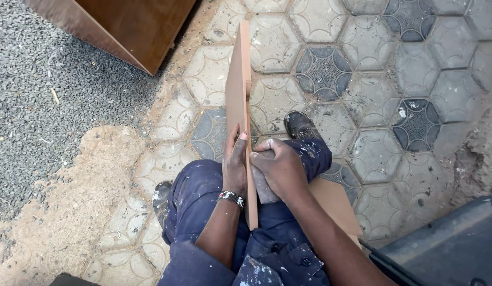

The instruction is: The person sits on the ground and sands a rectangular wooden board using a sanding block. They hold the board with their left hand and rub the sanding block along the edges and surfaces with their right hand.

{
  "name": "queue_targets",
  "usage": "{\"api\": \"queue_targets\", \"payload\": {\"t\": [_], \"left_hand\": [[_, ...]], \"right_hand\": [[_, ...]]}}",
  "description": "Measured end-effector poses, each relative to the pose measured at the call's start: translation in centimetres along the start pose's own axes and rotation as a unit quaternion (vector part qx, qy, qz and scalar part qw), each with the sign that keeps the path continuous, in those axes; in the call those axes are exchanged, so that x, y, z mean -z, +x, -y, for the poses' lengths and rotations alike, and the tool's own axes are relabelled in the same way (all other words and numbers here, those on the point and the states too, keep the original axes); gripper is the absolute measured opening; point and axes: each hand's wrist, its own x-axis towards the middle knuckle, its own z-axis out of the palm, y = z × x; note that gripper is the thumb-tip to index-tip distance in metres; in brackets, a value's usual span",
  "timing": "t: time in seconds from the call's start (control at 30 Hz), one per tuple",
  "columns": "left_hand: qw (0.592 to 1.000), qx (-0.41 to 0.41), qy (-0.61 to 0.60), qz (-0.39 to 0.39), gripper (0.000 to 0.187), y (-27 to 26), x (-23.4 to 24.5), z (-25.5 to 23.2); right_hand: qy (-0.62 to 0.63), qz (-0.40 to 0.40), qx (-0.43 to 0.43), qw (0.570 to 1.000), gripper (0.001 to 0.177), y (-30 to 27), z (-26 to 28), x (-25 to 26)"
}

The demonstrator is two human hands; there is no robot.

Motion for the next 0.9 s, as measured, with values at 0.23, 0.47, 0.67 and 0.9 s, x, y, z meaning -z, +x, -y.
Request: {"api": "queue_targets", "payload": {"t": [0.23, 0.47, 0.67, 0.9], "left_hand": [[1.0, -0.002, -0.001, 0.002, 0.092, 0.2, -0.3, 0.7], [0.999, -0.017, 0.038, 0.009, 0.088, 0.4, 0.0, 0.0], [0.998, -0.022, 0.049, 0.019, 0.09, 0.5, 0.2, -0.3], [0.998, -0.017, 0.064, 0.022, 0.093, 0.0, 0.0, -0.9]], "right_hand": [[0.016, -0.004, 0.002, 1.0, 0.049, 0.8, -0.5, 0.3], [0.107, -0.03, 0.028, 0.993, 0.038, 0.7, -2.2, -1.1], [0.121, -0.03, 0.041, 0.991, 0.039, -0.6, -2.3, -0.6], [0.149, -0.023, 0.014, 0.988, 0.04, -2.6, -2.4, -0.5]]}}
